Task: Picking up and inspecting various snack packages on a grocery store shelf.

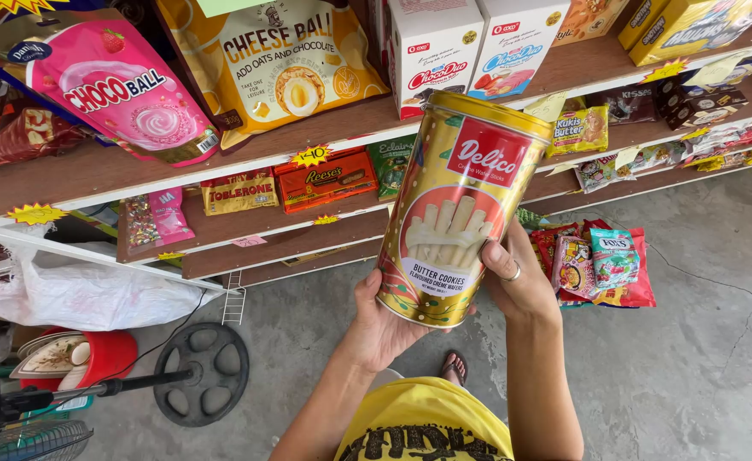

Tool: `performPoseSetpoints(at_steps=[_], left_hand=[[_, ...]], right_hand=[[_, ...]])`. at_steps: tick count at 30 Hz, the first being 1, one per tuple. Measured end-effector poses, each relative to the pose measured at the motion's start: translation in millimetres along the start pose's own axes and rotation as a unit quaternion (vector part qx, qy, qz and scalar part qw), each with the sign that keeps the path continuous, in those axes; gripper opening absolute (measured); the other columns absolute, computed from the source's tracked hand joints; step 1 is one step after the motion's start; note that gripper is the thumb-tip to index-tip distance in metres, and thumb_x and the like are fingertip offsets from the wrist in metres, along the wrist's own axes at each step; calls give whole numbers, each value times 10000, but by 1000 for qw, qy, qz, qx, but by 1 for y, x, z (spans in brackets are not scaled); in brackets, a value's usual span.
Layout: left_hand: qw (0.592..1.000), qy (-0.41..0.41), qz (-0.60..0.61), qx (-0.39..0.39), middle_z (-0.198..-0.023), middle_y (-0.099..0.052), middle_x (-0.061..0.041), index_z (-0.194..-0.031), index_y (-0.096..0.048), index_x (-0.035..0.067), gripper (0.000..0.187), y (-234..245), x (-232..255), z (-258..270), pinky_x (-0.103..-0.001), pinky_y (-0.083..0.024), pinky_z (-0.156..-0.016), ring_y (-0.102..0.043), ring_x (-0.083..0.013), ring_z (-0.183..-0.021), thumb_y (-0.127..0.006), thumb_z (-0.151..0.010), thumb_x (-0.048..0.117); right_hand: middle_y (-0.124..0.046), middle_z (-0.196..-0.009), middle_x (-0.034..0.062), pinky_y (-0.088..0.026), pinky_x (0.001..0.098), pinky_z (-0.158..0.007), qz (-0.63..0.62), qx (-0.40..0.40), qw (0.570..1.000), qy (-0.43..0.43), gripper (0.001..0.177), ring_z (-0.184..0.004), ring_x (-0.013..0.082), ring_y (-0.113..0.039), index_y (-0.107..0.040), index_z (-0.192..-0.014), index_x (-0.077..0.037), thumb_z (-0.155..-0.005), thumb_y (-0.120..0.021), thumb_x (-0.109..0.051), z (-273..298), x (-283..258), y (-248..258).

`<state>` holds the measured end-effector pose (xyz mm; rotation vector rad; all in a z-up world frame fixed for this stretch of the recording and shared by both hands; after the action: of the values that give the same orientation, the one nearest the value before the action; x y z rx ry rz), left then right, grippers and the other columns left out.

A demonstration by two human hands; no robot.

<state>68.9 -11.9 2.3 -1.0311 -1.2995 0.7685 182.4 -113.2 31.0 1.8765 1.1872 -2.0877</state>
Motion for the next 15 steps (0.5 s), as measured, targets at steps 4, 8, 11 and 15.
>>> performPoseSetpoints(at_steps=[4, 8, 11, 15], left_hand=[[999, -13, 6, 50, -1496, -548, -188, -1599, -314, 30, 1004, -6, 7, 1, -516, -543, -1103, -616, -345, -1298, -601, -877, 668], [999, -25, -38, 31, -1491, -528, -170, -1597, -305, 59, 969, 1, 8, 6, -500, -501, -1094, -597, -359, -1280, -611, -912, 671], [999, -24, -46, 17, -1497, -530, -184, -1603, -313, 32, 977, 15, 6, 9, -475, -466, -1116, -571, -387, -1293, -599, -943, 693], [996, -5, -26, 84, -1565, -474, -142, -1623, -292, 20, 1019, 66, -5, 10, -472, -358, -1202, -459, -276, -1430, -608, -924, 691]], right_hand=[[-505, -1505, 180, -416, 427, -1151, -28, -34, 999, -19, 1220, -1389, 289, -500, -342, -1544, 53, -688, -901, -613, -5, 15, 0], [-510, -1484, 172, -440, 431, -1128, -48, -44, 998, -21, 1219, -1367, 287, -520, -342, -1544, 40, -675, -913, -597, -8, 26, 4], [-527, -1456, 178, -464, 443, -1102, -54, -42, 997, -20, 1187, -1341, 294, -545, -348, -1537, 38, -681, -912, -562, -8, 28, 1], [-545, -1453, 190, -449, 424, -1127, -40, -20, 999, 14, 1121, -1335, 292, -558, -366, -1538, 61, -721, -898, -492, -10, 27, -5]])
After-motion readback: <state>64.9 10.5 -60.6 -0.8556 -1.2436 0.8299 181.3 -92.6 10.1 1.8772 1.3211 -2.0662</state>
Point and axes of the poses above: each hand's wrist, its own z-axis away from the middle knuckle, its own y-axis out of the back of the hand, x = y × z, the point moved 7 cm from there along -z, towards the middle knuckle
